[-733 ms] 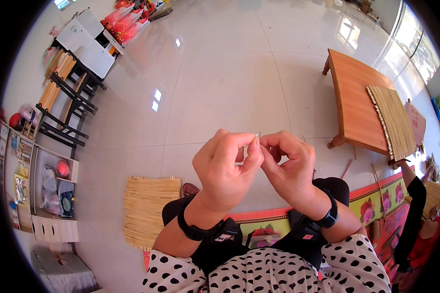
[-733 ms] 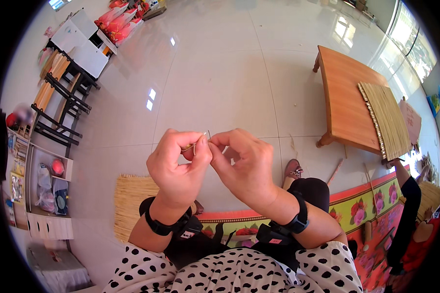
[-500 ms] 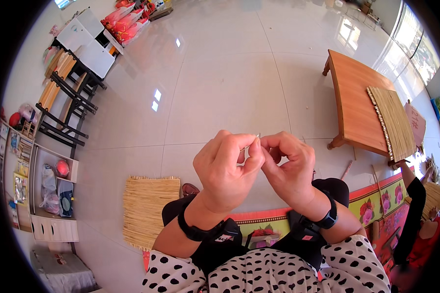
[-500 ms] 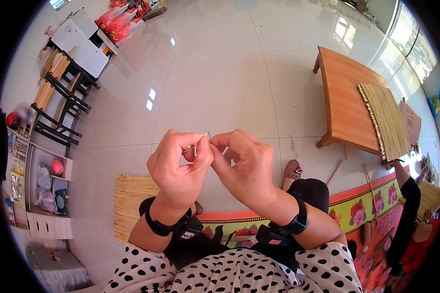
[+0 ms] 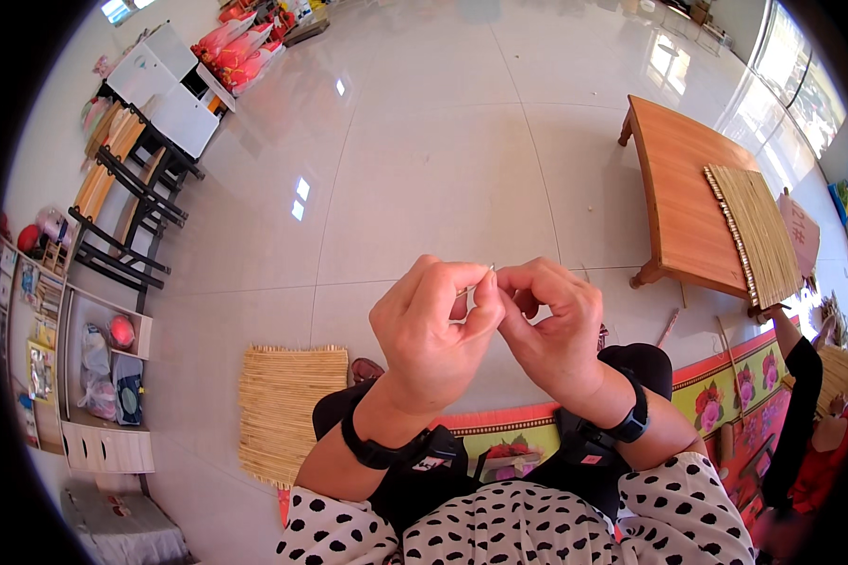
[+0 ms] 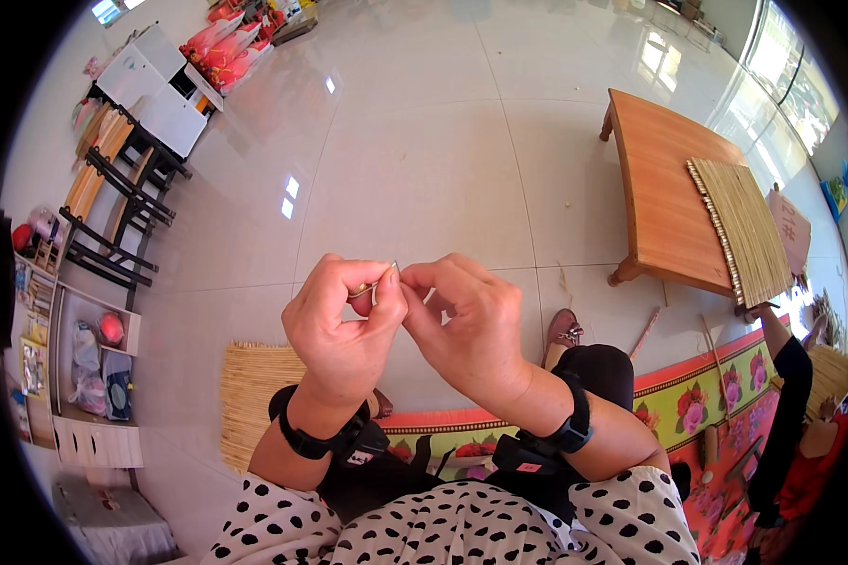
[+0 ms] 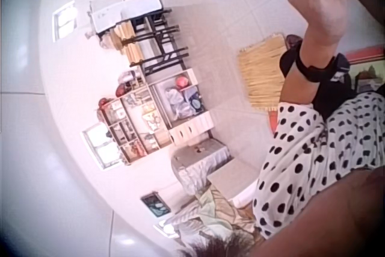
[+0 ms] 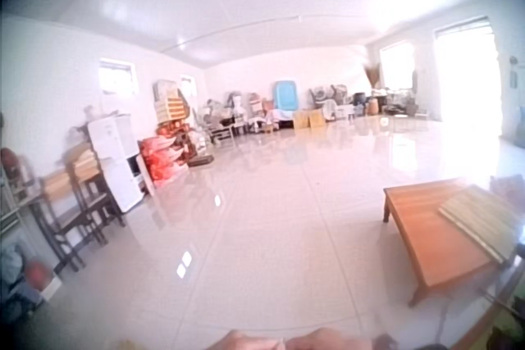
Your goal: The person threads a needle with white string and then weaves the string through the slats of a bamboo mat to secure them. They pull the string tight and use scissors to cut the excess string.
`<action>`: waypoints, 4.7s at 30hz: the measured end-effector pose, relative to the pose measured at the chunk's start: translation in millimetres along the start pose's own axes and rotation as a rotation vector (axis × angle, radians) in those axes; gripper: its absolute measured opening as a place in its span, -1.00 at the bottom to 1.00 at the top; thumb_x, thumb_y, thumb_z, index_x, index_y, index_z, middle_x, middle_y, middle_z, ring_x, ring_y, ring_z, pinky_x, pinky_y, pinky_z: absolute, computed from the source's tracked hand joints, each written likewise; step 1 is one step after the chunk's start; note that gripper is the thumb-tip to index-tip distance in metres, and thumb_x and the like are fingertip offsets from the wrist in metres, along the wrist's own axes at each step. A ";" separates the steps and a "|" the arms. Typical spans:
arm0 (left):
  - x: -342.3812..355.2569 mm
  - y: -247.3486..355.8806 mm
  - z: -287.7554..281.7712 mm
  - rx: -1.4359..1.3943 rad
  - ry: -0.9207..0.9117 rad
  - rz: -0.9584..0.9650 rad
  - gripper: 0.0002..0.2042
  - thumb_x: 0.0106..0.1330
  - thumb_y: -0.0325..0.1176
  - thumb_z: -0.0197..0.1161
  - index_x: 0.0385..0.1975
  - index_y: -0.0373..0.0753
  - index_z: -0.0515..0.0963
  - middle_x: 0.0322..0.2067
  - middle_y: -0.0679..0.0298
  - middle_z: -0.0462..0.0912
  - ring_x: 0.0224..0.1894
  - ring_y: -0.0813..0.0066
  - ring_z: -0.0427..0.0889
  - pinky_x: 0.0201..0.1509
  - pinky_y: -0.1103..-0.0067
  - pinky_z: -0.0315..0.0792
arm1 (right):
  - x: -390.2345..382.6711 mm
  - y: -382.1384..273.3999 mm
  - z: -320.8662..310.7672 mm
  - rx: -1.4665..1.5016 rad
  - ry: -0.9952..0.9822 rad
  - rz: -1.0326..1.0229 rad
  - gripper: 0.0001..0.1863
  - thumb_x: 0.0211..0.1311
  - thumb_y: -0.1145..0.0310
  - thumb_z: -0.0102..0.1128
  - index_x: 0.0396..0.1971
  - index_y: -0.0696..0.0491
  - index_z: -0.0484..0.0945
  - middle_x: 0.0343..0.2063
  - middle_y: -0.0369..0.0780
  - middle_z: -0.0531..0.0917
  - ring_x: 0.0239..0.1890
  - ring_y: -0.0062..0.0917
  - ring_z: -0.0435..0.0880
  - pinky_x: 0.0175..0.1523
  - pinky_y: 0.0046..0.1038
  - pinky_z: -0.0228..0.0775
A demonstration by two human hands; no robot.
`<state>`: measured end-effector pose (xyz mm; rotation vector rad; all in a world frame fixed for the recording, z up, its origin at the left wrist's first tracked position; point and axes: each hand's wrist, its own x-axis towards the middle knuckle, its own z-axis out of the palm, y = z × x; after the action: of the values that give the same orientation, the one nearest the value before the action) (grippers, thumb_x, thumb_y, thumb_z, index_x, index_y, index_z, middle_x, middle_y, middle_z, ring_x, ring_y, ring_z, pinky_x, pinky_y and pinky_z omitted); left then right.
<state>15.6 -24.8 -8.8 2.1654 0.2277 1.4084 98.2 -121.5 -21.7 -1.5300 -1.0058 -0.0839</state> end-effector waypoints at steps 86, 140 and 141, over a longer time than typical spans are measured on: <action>5.3 0.0 -19.3 -0.632 -0.304 -0.710 -0.92 0.34 -0.44 0.16 -0.35 -0.31 0.47 -0.60 0.48 0.43 -0.58 0.80 0.31 -0.51 0.78 0.21 | 9.9 -0.3 -12.6 0.175 -0.019 0.118 -0.89 0.04 0.55 0.32 -0.39 0.12 0.65 -0.50 -0.25 0.64 -0.65 -0.65 0.55 -0.53 -0.62 0.35; 3.3 -11.8 -20.1 -0.647 -0.386 -0.708 -0.88 0.34 -0.38 0.18 -0.35 -0.31 0.54 -0.55 0.42 0.51 -0.49 0.72 0.43 -0.41 0.74 0.30 | 5.5 4.9 -9.8 0.386 -0.090 0.281 -0.90 0.14 0.53 0.29 -0.32 0.14 0.64 -0.46 -0.32 0.65 -0.63 -0.77 0.49 -0.52 -0.67 0.30; 2.9 -11.9 -19.7 -0.639 -0.393 -0.708 -0.88 0.34 -0.38 0.18 -0.35 -0.31 0.54 -0.55 0.42 0.51 -0.49 0.73 0.43 -0.41 0.74 0.30 | 6.0 5.0 -9.9 0.362 -0.096 0.264 -0.90 0.13 0.54 0.30 -0.33 0.14 0.64 -0.47 -0.31 0.65 -0.63 -0.76 0.49 -0.52 -0.66 0.30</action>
<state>1.1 -6.8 -6.7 1.5439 0.3039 0.5350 109.8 -126.0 -19.5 -1.3269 -0.8323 0.3433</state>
